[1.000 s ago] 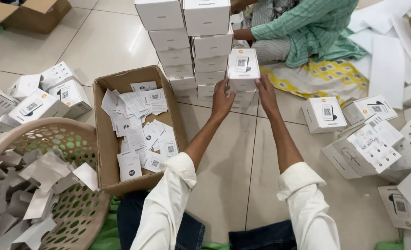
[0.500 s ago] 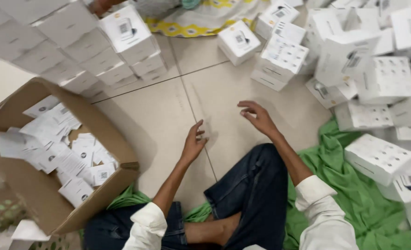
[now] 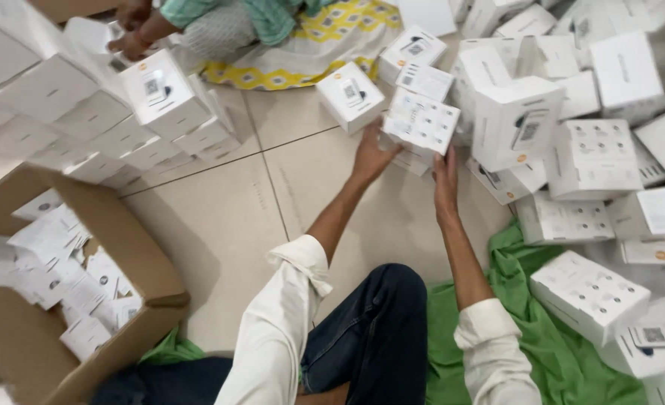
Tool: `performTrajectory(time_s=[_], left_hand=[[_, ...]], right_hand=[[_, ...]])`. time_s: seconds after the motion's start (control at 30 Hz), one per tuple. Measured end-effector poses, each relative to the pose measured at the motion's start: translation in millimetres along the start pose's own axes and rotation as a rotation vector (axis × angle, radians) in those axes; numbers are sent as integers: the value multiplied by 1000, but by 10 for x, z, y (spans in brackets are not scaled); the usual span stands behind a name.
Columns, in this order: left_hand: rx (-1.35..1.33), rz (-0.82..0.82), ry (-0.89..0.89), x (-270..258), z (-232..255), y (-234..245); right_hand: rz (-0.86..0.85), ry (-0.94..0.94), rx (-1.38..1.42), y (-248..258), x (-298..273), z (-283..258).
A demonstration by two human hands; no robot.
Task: The person sits on the floor, takes printed paper inserts from a cardboard box, opens white product boxes, places an insert inside each box, closes the lids, and sets the finished boxes aside with the stacked boxes.
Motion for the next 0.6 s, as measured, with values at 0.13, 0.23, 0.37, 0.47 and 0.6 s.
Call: performTrajectory(time_s=[0.13, 0.23, 0.37, 0.47, 0.6], left_hand=[[-170, 74, 251, -986, 276, 446], [-585, 17, 444, -1909, 354, 947], [-841, 132, 671, -3192, 470, 1727], [-776, 250, 569, -3927, 82, 2163], [194, 453, 152, -4353, 829, 3018]], right_hand=[[113, -135, 131, -59, -599, -181], [48, -136, 76, -235, -1073, -281], [-257, -141, -13, -749, -1841, -364], [-496, -71, -67, -1155, -2344, -109], [-679, -310, -59, -1710, -2994, 68]])
Point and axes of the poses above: each hand's wrist, its own x-axis towards the middle knuckle, its own y-axis out of the back of the hand, z = x × y, the point moved 3 cm from there along x, towards the middle knuckle, and after that the axes turned 4 degrees about x, right-handed, at the moved point
